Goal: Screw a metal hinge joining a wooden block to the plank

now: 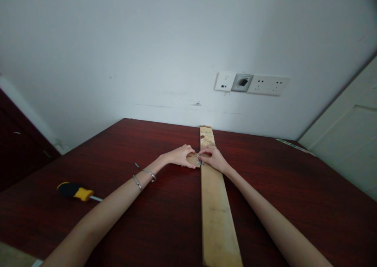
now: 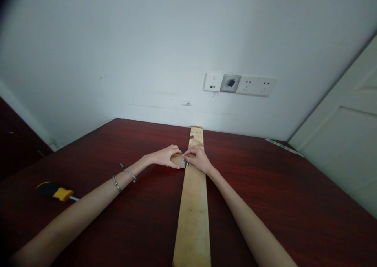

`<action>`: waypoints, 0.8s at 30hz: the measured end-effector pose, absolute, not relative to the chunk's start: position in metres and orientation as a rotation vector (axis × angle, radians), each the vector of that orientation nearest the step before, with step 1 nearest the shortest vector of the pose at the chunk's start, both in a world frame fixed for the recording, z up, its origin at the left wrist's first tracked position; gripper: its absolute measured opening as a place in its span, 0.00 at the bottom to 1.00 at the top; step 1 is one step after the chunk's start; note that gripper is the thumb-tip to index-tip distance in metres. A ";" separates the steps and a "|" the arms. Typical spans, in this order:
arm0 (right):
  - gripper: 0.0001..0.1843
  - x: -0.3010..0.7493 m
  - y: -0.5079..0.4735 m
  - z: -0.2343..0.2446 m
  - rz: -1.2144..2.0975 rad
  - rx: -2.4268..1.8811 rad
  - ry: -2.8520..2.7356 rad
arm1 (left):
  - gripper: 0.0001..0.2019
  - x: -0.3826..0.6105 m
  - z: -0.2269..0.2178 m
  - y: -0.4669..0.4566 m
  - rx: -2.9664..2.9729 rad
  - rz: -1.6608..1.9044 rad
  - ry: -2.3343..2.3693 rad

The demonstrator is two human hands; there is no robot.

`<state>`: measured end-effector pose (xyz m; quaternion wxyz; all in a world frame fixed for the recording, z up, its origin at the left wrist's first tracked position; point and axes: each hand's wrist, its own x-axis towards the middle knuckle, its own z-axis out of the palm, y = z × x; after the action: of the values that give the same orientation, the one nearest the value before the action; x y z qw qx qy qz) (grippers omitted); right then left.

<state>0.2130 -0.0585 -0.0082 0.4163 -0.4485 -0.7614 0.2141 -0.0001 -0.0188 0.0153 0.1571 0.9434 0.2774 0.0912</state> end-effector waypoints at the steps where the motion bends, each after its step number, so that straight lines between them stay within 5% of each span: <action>1: 0.05 0.213 -0.059 -0.007 0.545 -1.124 -1.908 | 0.33 0.000 0.015 -0.018 2.700 0.255 0.795; 10: 0.13 0.221 -0.054 -0.012 0.628 -1.166 -1.726 | 0.33 0.000 0.011 -0.018 2.712 0.229 0.822; 24: 0.11 0.220 -0.054 -0.011 0.660 -1.187 -1.610 | 0.40 -0.001 0.015 -0.018 2.685 0.187 0.842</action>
<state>0.2196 -0.0541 -0.0113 0.4949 -0.4898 -0.6641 0.2723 -0.0007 -0.0185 0.0147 0.1600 0.9399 0.2945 0.0654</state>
